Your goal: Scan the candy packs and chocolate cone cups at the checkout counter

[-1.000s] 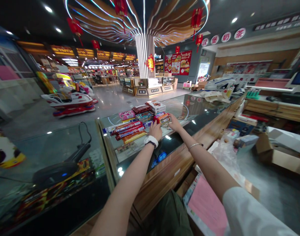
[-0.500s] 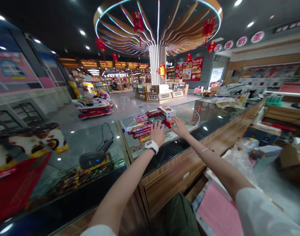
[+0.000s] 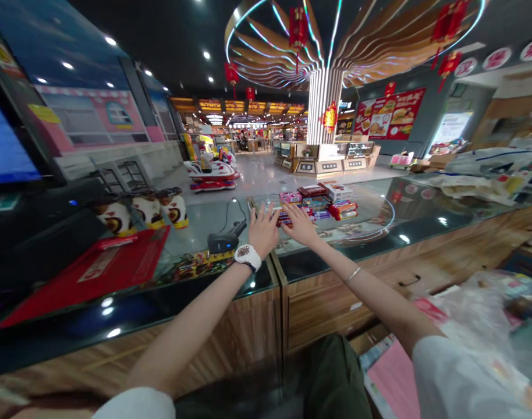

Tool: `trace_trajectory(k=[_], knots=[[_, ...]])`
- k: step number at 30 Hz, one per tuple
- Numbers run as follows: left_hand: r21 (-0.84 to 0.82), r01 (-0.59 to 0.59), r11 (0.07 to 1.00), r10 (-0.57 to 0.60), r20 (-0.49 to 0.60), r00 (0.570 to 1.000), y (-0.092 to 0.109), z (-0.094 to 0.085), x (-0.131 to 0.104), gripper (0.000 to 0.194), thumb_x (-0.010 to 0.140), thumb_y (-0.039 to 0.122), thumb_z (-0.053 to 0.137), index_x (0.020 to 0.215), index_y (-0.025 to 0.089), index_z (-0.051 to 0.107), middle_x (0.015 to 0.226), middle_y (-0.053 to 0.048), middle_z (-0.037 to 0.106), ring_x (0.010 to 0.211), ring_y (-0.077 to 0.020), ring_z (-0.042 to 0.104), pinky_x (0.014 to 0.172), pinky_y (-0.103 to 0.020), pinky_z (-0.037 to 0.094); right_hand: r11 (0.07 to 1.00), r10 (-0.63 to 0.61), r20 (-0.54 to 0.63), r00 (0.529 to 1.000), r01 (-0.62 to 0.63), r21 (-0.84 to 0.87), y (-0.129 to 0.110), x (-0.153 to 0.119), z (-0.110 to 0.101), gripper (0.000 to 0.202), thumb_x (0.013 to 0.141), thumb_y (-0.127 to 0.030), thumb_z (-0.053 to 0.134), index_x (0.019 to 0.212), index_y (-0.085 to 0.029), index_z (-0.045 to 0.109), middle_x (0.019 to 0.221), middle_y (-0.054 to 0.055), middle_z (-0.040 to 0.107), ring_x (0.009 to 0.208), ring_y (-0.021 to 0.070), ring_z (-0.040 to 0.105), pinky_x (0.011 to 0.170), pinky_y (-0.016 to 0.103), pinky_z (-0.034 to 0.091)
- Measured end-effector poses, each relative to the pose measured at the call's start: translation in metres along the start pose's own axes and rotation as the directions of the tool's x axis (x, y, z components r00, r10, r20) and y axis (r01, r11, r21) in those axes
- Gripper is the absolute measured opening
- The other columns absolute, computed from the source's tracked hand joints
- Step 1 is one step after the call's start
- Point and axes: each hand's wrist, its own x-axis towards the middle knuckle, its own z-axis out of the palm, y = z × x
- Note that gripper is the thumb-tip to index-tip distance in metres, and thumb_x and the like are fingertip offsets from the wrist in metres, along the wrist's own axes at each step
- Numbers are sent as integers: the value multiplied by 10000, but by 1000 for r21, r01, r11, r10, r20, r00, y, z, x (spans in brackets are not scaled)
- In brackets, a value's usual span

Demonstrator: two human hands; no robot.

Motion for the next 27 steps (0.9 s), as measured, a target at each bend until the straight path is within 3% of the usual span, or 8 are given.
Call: trace_trajectory(k=[8,14,19,27], knots=[[74,203,976,-203,-16,979,-63,-33,-61,568,898,233,451,1466,224,444,1613,-63,307,1514,-289,202,1253,-533,65,991,-87,20,996,84,102,-90,4,23,603,908,-327,488,1489,-197,393,1594,80,344,1480,265,294,1218,486,191],[151,274,950,-274,-20,961,-111,-52,-98,544,910,253,452,1454,233,457,1605,-60,325,1510,-281,216,1254,-529,81,966,-213,23,977,207,154,-152,11,37,596,918,-339,477,1485,-174,399,1593,83,345,1481,269,289,1225,490,176],[221,344,912,-348,-22,937,-149,-58,-125,522,910,254,445,1426,198,488,1577,-87,377,1495,-278,259,1254,-518,99,942,-275,32,961,262,211,-207,21,57,620,880,-281,494,1487,-201,395,1580,74,368,1458,266,337,1216,488,224],[281,481,831,-482,-69,873,-225,-64,-161,517,890,223,423,1398,201,521,1548,-91,424,1473,-270,307,1249,-514,131,914,-313,88,946,275,298,-278,43,101,633,835,-196,500,1458,-131,412,1552,154,395,1420,286,383,1190,493,273]])
